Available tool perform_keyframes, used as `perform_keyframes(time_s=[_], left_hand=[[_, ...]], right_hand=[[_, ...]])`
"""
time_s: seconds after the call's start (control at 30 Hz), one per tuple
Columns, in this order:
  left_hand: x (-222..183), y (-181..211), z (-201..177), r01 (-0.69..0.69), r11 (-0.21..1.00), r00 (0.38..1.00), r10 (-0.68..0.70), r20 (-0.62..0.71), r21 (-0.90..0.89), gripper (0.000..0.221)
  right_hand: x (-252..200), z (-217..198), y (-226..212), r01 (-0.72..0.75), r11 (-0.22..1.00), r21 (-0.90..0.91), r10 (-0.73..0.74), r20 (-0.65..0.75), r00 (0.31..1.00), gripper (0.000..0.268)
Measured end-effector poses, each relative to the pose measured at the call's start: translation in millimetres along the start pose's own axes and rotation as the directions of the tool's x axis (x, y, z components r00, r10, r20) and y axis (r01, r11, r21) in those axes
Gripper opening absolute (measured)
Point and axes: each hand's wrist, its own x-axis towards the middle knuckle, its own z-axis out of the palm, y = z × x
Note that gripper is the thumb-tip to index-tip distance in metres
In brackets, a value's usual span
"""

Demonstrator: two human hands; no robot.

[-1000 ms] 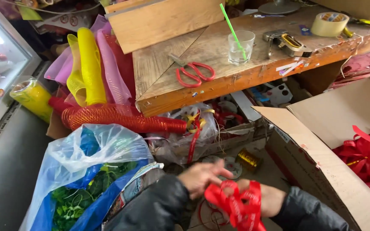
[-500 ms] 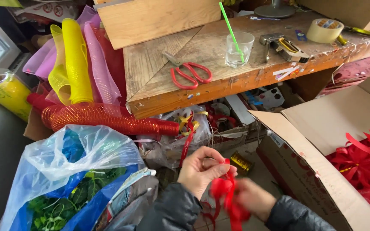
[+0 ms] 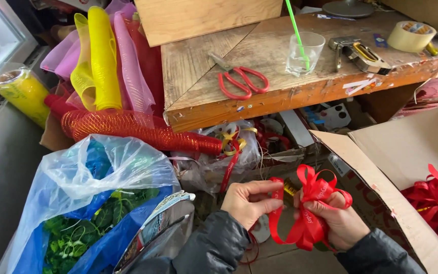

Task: The person is making decorative red bows by folding ribbon and securing the center with gold wire.

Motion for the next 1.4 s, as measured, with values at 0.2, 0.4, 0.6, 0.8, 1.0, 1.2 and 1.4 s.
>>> perform_keyframes(time_s=[0.2,0.4,0.6,0.8,1.0,1.2,1.4], left_hand=[[1,-6,2,0.020,0.999,0.996,-0.017,0.083,-0.032,0.050],[0,-6,2,0.044,0.998,0.991,-0.038,0.126,-0.053,0.062],[-1,-9,0,0.048,0.989,0.988,-0.027,0.153,-0.140,0.065],[0,-12,1,0.009,0.993,0.988,0.009,0.152,-0.117,0.061],[5,-29,2,-0.042,0.979,0.987,0.072,0.144,-0.202,0.063],[2,-23,4,-0.035,0.995,0.990,0.047,0.135,-0.093,0.058],[1,-20,5,-0.053,0.995,0.985,0.067,0.157,-0.087,0.056]], right_hand=[[-6,10,-11,-0.010,1.000,-0.024,0.009,-0.039,0.999,0.020],[-7,11,-13,0.016,1.000,-0.022,-0.015,0.041,0.999,0.018],[-8,10,-8,0.027,1.000,-0.007,-0.027,0.070,0.997,0.018],[-5,4,-2,0.002,1.000,-0.022,-0.003,-0.024,1.000,0.027],[-6,5,0,0.035,0.999,0.013,-0.036,0.059,0.998,0.018],[-2,-3,14,0.061,0.998,0.000,-0.061,0.044,0.997,0.019],[2,-12,20,0.042,0.999,-0.035,-0.042,0.008,0.999,0.007]])
